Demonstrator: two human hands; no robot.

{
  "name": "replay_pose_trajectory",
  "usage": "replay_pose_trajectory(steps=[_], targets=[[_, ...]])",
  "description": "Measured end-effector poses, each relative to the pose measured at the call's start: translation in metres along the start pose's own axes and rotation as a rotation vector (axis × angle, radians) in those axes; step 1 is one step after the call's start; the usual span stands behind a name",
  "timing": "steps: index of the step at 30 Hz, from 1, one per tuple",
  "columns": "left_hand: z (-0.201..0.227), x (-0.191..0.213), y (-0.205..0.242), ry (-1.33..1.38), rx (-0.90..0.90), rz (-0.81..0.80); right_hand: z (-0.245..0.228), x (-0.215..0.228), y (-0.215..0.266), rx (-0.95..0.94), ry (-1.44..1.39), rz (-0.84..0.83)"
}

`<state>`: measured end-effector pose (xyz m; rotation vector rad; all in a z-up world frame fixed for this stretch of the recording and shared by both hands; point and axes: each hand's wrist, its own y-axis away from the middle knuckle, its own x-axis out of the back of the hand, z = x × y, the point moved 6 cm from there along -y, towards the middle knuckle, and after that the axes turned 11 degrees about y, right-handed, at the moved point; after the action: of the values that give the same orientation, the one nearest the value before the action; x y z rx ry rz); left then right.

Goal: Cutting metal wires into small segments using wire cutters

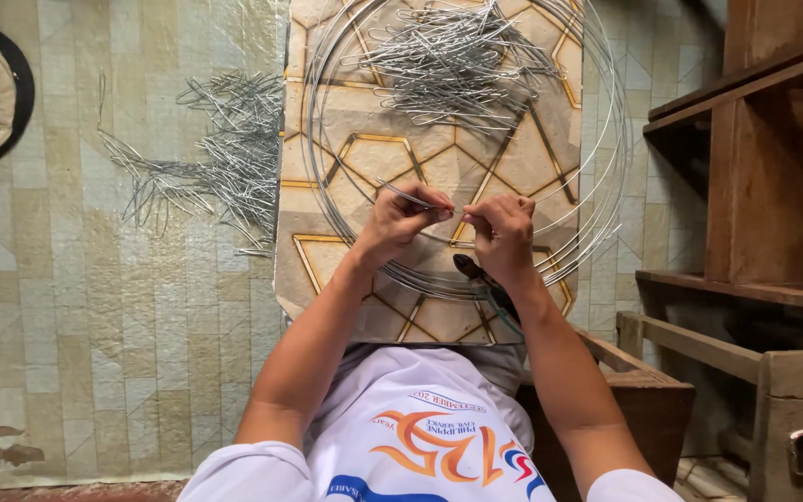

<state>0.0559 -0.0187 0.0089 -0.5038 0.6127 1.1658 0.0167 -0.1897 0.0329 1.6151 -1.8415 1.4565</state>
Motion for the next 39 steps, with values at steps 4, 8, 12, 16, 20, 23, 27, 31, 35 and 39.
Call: replay_pose_trajectory(steps=[4, 8, 12, 16, 20, 23, 27, 31, 35, 39], targets=[[0.013, -0.012, 0.003, -0.042, 0.007, -0.050, 0.001, -0.002, 0.002, -0.013, -0.002, -0.016], [-0.001, -0.007, 0.001, -0.094, 0.005, -0.091, -0.009, -0.001, -0.002, 0.000, 0.001, -0.016], [-0.005, -0.004, 0.002, -0.151, -0.012, -0.075, -0.014, 0.002, -0.006, 0.003, 0.001, -0.035], [-0.014, 0.003, 0.004, -0.191, -0.008, -0.049, -0.017, 0.003, -0.009, 0.005, -0.001, -0.032], [-0.014, 0.005, 0.003, -0.187, 0.001, -0.026, -0.019, 0.003, -0.010, 0.014, -0.006, -0.034], [-0.010, 0.003, 0.003, -0.197, -0.013, -0.037, -0.017, 0.002, -0.010, 0.020, -0.007, -0.045], [-0.018, 0.008, 0.004, -0.143, 0.020, -0.046, -0.016, 0.002, -0.011, 0.009, -0.049, -0.059], [-0.022, 0.013, 0.003, -0.116, 0.041, -0.029, -0.020, 0.006, -0.015, -0.006, -0.082, -0.101], [-0.019, 0.013, 0.004, -0.115, 0.041, -0.021, -0.016, 0.009, -0.015, 0.000, -0.090, -0.144], [-0.021, 0.013, 0.004, -0.090, 0.038, -0.022, -0.010, 0.010, -0.013, 0.000, -0.036, -0.130]])
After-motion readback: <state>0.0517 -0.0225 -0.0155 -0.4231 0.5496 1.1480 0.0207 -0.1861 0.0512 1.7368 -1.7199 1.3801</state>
